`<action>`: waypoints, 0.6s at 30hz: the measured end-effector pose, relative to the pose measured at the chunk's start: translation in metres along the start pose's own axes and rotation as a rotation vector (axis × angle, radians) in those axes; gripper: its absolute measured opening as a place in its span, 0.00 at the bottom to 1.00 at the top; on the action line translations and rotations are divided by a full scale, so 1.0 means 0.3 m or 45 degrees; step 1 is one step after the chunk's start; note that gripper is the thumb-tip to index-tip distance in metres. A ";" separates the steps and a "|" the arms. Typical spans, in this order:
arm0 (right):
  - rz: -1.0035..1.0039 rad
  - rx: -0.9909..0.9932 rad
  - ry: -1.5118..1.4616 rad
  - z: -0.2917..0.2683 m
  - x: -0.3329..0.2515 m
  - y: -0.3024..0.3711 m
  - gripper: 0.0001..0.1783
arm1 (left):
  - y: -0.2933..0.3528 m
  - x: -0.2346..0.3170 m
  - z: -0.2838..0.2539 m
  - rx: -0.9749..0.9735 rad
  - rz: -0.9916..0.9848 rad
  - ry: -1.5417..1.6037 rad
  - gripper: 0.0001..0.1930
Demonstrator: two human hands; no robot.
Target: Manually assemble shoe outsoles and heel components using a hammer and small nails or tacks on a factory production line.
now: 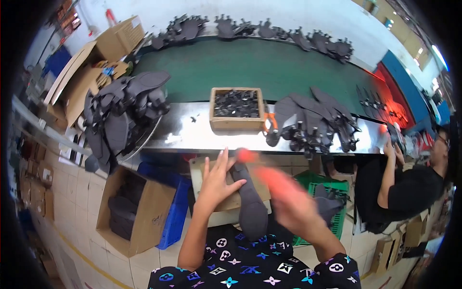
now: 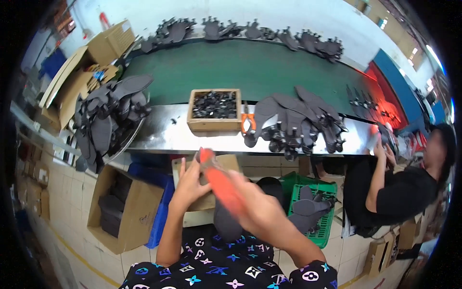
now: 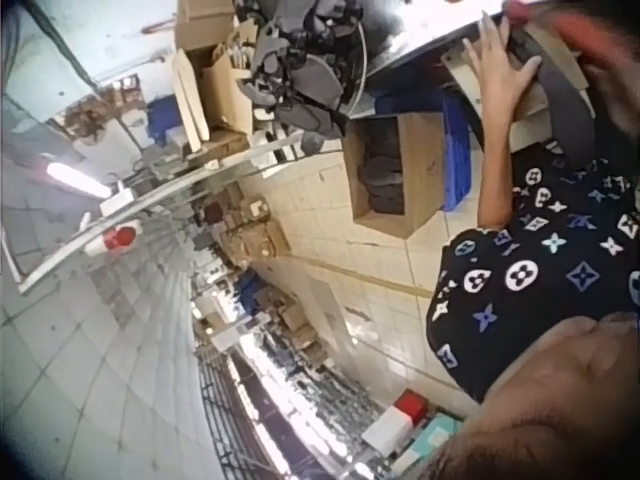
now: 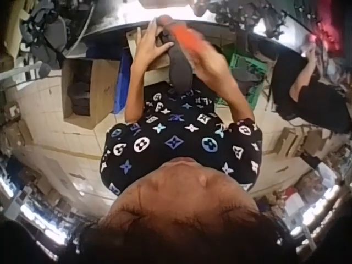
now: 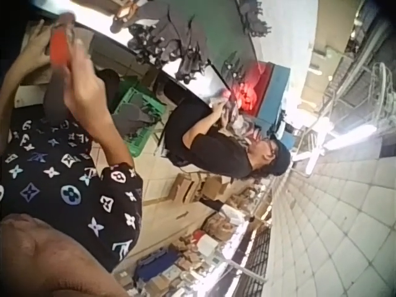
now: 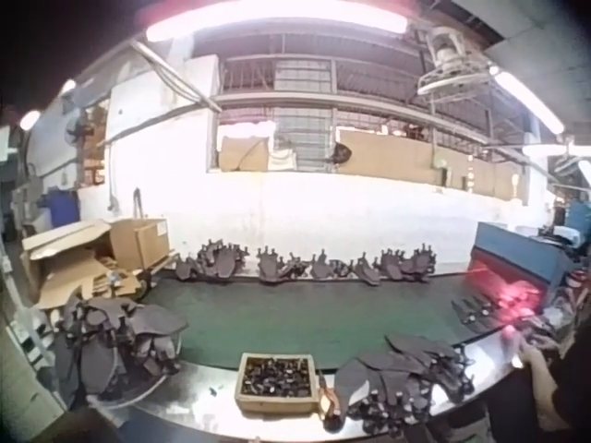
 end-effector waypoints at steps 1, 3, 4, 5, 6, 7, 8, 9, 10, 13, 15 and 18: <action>0.258 -0.183 0.077 0.086 0.119 0.055 0.25 | -0.034 0.028 0.015 -0.002 0.094 -0.013 0.42; 0.000 -0.005 0.070 0.066 0.093 0.065 0.29 | -0.017 0.021 -0.019 -0.014 0.083 -0.161 0.38; 0.085 -0.019 -0.004 0.031 0.087 0.038 0.29 | -0.024 0.015 -0.022 0.128 0.192 -0.287 0.35; 0.059 -0.008 0.018 0.016 0.092 0.031 0.30 | -0.028 0.025 -0.031 0.152 0.231 -0.225 0.30; 0.000 0.060 -0.044 0.008 0.083 0.025 0.29 | -0.008 0.039 -0.046 0.150 0.155 -0.168 0.26; 0.084 0.150 -0.283 -0.005 0.074 0.009 0.29 | 0.005 -0.047 -0.012 0.216 0.269 -0.276 0.24; 0.007 0.226 -0.283 0.033 0.092 -0.007 0.30 | 0.047 -0.159 0.014 0.372 0.461 -0.433 0.22; -0.074 0.298 -0.284 0.053 0.119 -0.015 0.31 | 0.049 -0.234 0.019 0.320 0.783 -0.343 0.19; 0.014 0.246 -0.245 0.045 0.163 -0.019 0.32 | 0.083 0.020 -0.058 0.346 0.532 0.203 0.13; 0.025 0.119 -0.051 0.074 0.232 -0.010 0.30 | 0.114 -0.083 -0.033 0.097 0.283 0.688 0.13; -0.001 0.055 0.108 0.155 0.293 0.004 0.27 | 0.201 -0.258 0.034 0.667 1.163 0.282 0.14; -0.068 0.034 0.175 0.247 0.339 0.044 0.19 | 0.211 -0.004 -0.095 0.190 1.161 0.606 0.12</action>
Point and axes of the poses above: each hand's wrist, its own y-axis away from the middle knuckle, its own z-axis out of the palm, x = y × z, the point moved 4 cm from there along -y, towards the middle knuckle, and after that the axes turned 2 degrees about -y, right-handed, at the moved point
